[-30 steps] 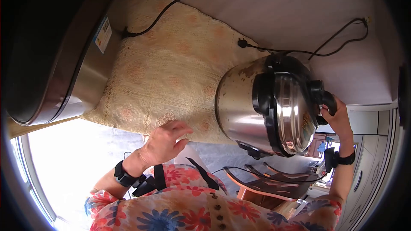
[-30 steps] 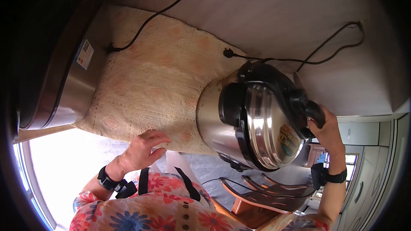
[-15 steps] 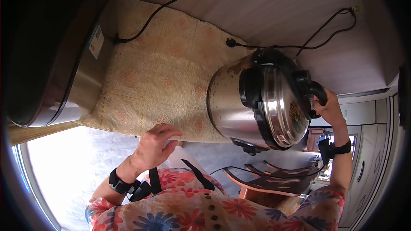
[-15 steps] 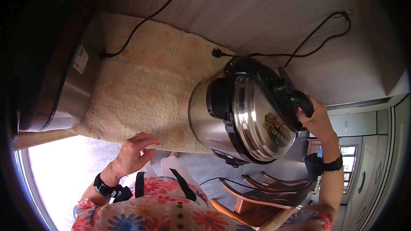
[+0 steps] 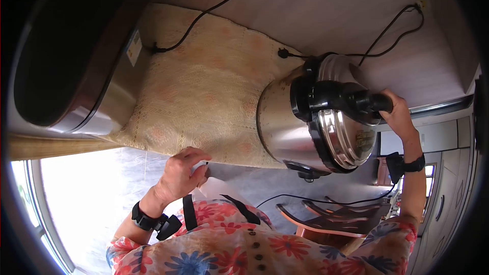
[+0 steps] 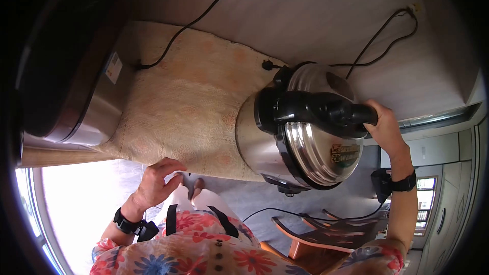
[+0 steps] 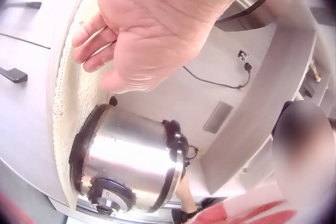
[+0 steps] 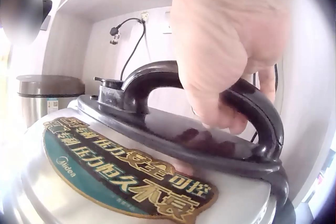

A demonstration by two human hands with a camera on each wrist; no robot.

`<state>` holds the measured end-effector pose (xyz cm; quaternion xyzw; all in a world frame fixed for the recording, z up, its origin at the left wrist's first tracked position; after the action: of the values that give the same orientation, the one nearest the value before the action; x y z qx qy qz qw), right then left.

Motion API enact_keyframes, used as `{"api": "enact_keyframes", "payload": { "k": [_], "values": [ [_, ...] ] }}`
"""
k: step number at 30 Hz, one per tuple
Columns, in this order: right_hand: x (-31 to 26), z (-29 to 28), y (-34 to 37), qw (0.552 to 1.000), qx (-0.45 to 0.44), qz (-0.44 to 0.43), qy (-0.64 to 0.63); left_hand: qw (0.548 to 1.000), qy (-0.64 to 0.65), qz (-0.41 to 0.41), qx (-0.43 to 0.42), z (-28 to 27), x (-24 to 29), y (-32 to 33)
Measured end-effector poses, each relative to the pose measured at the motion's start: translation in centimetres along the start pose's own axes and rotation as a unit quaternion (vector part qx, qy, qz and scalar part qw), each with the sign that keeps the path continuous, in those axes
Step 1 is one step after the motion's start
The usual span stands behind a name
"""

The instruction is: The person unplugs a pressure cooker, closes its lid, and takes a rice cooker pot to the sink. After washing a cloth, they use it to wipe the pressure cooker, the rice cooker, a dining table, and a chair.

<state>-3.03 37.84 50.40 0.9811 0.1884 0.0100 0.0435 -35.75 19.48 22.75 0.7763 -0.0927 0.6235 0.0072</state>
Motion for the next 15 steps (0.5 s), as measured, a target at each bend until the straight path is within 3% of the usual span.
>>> {"api": "enact_keyframes", "payload": {
  "k": [3,10,15],
  "values": [
    [0.7,-0.2,0.4,0.998,0.014,0.002,0.068,0.999,-0.037,-0.03,0.022,-1.1,-0.4,0.8],
    [0.5,-2.0,1.1,0.996,0.058,0.047,0.044,0.992,-0.043,-0.091,0.07,-3.7,-2.3,2.9],
    [1.1,-2.8,1.6,0.997,-0.046,0.062,-0.005,0.996,-0.046,-0.057,0.057,-4.3,-2.6,2.1]
  ]
}}
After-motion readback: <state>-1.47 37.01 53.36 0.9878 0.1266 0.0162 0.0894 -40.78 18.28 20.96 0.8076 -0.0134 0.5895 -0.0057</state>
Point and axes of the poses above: each hand's wrist, its own y-axis away from the middle knuckle, its own z-axis out of the palm, x = y × z, the point moved 5 cm from there along -y, towards the middle knuckle, and after that the axes turned 1 degree about y, right-handed, at the moved point
